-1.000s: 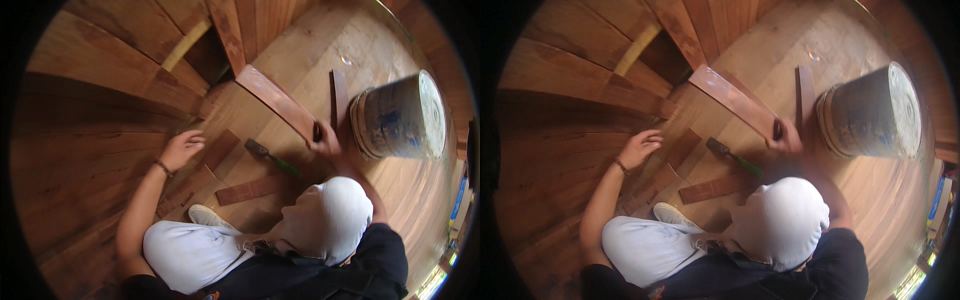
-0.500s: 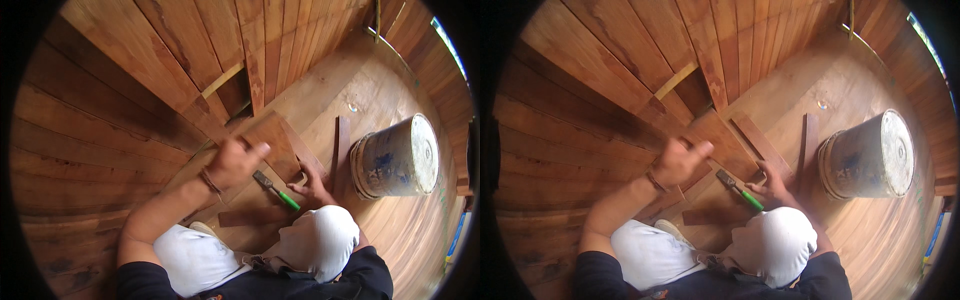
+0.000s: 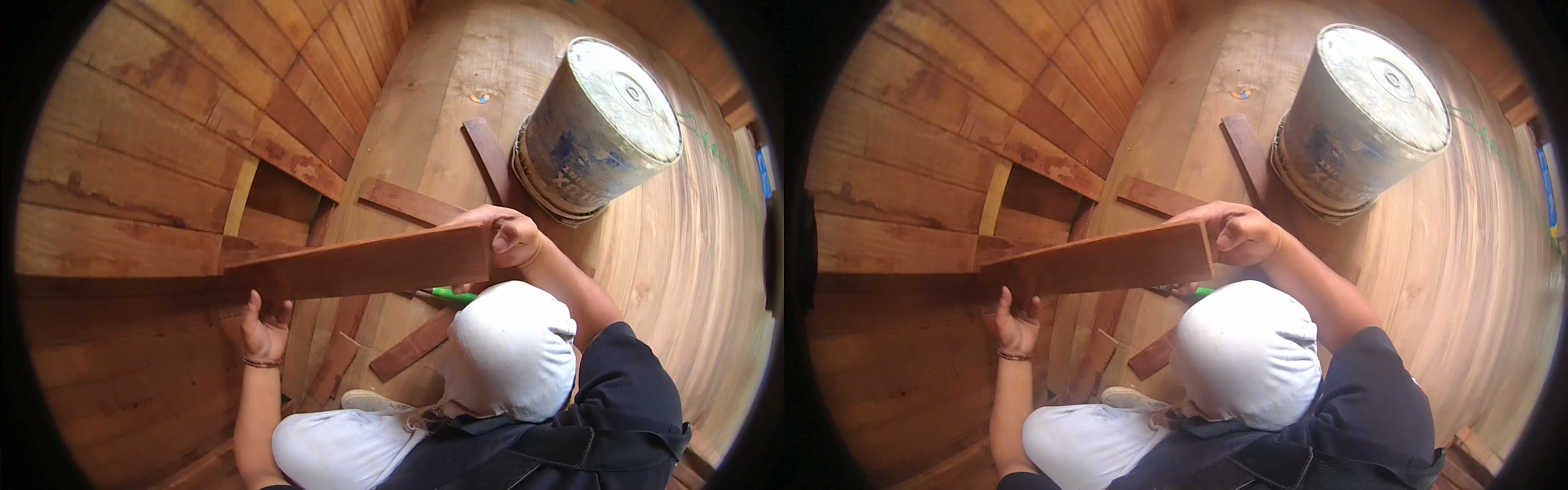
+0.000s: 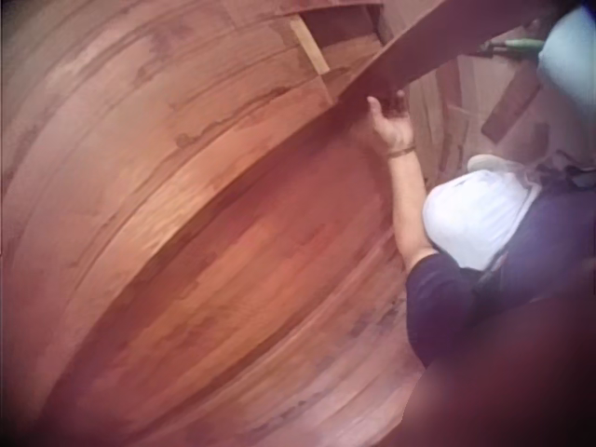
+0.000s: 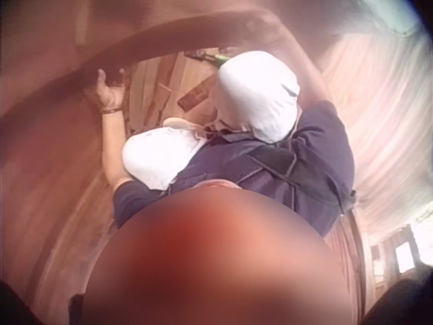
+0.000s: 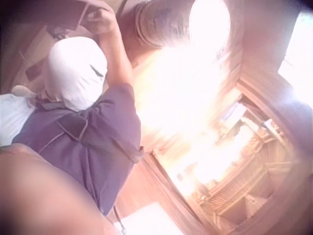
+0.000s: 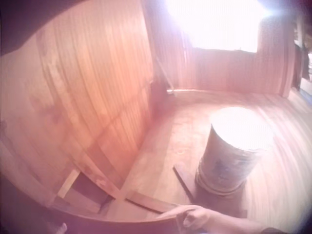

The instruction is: The person sands a small wooden strip with an angle grinder, then fits it into a gap in the wooden floor. They repeatedly adjust and tap the strip into place using a chisel.

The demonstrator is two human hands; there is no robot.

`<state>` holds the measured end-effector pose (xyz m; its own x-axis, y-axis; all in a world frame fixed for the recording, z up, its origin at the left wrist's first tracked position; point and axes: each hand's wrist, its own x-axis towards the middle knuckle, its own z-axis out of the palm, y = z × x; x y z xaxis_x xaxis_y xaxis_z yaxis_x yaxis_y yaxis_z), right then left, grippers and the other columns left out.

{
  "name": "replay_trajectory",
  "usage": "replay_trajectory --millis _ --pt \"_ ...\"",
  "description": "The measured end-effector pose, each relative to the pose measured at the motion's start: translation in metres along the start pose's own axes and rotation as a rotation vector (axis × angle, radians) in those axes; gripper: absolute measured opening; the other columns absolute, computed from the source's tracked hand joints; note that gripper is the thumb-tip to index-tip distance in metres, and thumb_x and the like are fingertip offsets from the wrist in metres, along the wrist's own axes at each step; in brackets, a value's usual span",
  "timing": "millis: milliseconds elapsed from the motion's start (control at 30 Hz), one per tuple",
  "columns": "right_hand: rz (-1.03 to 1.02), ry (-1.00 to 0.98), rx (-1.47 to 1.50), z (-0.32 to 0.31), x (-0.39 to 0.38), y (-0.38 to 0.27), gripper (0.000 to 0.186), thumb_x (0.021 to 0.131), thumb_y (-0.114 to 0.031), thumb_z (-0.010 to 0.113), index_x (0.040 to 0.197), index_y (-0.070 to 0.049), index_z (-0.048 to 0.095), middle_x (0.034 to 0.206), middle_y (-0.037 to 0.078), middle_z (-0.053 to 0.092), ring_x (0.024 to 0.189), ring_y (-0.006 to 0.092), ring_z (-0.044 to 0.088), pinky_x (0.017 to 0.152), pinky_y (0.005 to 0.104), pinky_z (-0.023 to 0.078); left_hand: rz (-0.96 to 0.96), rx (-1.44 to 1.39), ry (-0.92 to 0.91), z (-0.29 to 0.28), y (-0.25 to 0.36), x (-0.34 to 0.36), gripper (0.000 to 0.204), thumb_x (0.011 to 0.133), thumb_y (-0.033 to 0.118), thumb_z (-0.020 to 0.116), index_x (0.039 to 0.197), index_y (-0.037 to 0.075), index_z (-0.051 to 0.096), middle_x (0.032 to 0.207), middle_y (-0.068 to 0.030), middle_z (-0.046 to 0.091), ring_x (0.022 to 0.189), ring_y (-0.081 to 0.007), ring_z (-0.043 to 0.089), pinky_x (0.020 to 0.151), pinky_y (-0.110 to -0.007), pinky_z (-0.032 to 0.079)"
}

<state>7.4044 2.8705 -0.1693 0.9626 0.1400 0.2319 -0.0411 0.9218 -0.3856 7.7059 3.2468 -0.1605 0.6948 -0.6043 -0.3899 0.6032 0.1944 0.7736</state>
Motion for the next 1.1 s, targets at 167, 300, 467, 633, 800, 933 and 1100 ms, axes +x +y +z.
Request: replay_trajectory --millis 167,300,467,633,800,933,1100 --pt "-0.031 0.118 -0.242 0.014 0.012 0.001 0.069 0.082 -0.007 0.064 0.145 0.016 0.052 0.131 0.028 0.068 0.111 0.0355 0.074 0.097 0.0451 0.063 -0.191 -0.018 0.105 -0.027 -0.027 0.009 0.024 0.106 0.035 0.068 0.112 0.013 0.075 0.093 -0.0051 0.08 0.088 -0.0223 0.078 0.082 -0.039 0.067" --pt "-0.052 0.283 -0.363 0.012 0.018 -0.003 0.064 0.093 -0.031 0.08 0.141 0.006 0.061 0.127 0.015 0.072 0.119 0.0213 0.068 0.094 0.031 0.061 -0.196 0.014 0.029 -0.015 -0.03 0.012 0.026 0.107 0.035 0.067 0.115 0.012 0.074 0.107 -0.0071 0.079 0.1 -0.0217 0.076 0.088 -0.043 0.064" --pt "0.046 0.752 -0.569 -0.037 -0.02 -0.017 0.032 0.091 -0.007 0.077 0.121 0.005 0.072 0.105 0.012 0.074 0.095 0.0196 0.073 0.087 0.0286 0.059 -0.185 0.137 -0.17 -0.002 -0.046 0.019 0.033 0.108 0.031 0.065 0.13 0.008 0.068 0.122 -0.0104 0.076 0.114 -0.0218 0.072 0.096 -0.041 0.059" --pt "-0.031 1.053 -0.998 -0.108 -0.078 -0.016 0.024 0.098 -0.013 0.072 0.117 0.001 0.074 0.106 0.008 0.074 0.101 0.0156 0.069 0.088 0.0327 0.058 -0.195 1.011 -0.3 -0.037 -0.112 0.025 0.043 0.103 0.029 0.071 0.137 0.003 0.063 0.13 -0.0156 0.071 0.115 -0.0266 0.072 0.1 -0.042 0.057" --pt "0.129 1.081 -2.001 -0.114 -0.117 0.002 0.028 0.099 -0.019 0.073 0.117 0.001 0.076 0.116 0.012 0.073 0.109 0.0222 0.068 0.096 0.0339 0.054 0.039 1.737 -0.696 -0.084 -0.177 -0.047 0.078 0.082 0.035 0.088 0.146 0.006 0.055 0.132 -0.0188 0.063 0.124 -0.0385 0.06 0.102 -0.049 0.052" --pt "0.386 0.923 -2.612 -0.085 -0.112 0.032 0.044 0.092 -0.028 0.079 0.126 -0.001 0.072 0.117 0.018 0.07 0.112 0.034 0.068 0.099 0.0416 0.055 0.141 1.894 -0.601 -0.106 -0.213 -0.104 0.086 0.074 0.036 0.092 0.146 0.008 0.053 0.141 -0.0157 0.054 0.132 -0.0362 0.052 0.105 -0.048 0.049" --pt "0.285 0.543 -2.171 -0.103 -0.074 0.129 0.057 0.086 -0.033 0.082 0.132 -0.002 0.067 0.119 0.02 0.067 0.115 0.0388 0.065 0.1 0.0462 0.054 0.028 1.901 -0.448 -0.114 -0.22 -0.099 0.082 0.07 0.027 0.093 0.139 0.007 0.053 0.136 -0.0156 0.054 0.131 -0.0368 0.051 0.106 -0.048 0.049"
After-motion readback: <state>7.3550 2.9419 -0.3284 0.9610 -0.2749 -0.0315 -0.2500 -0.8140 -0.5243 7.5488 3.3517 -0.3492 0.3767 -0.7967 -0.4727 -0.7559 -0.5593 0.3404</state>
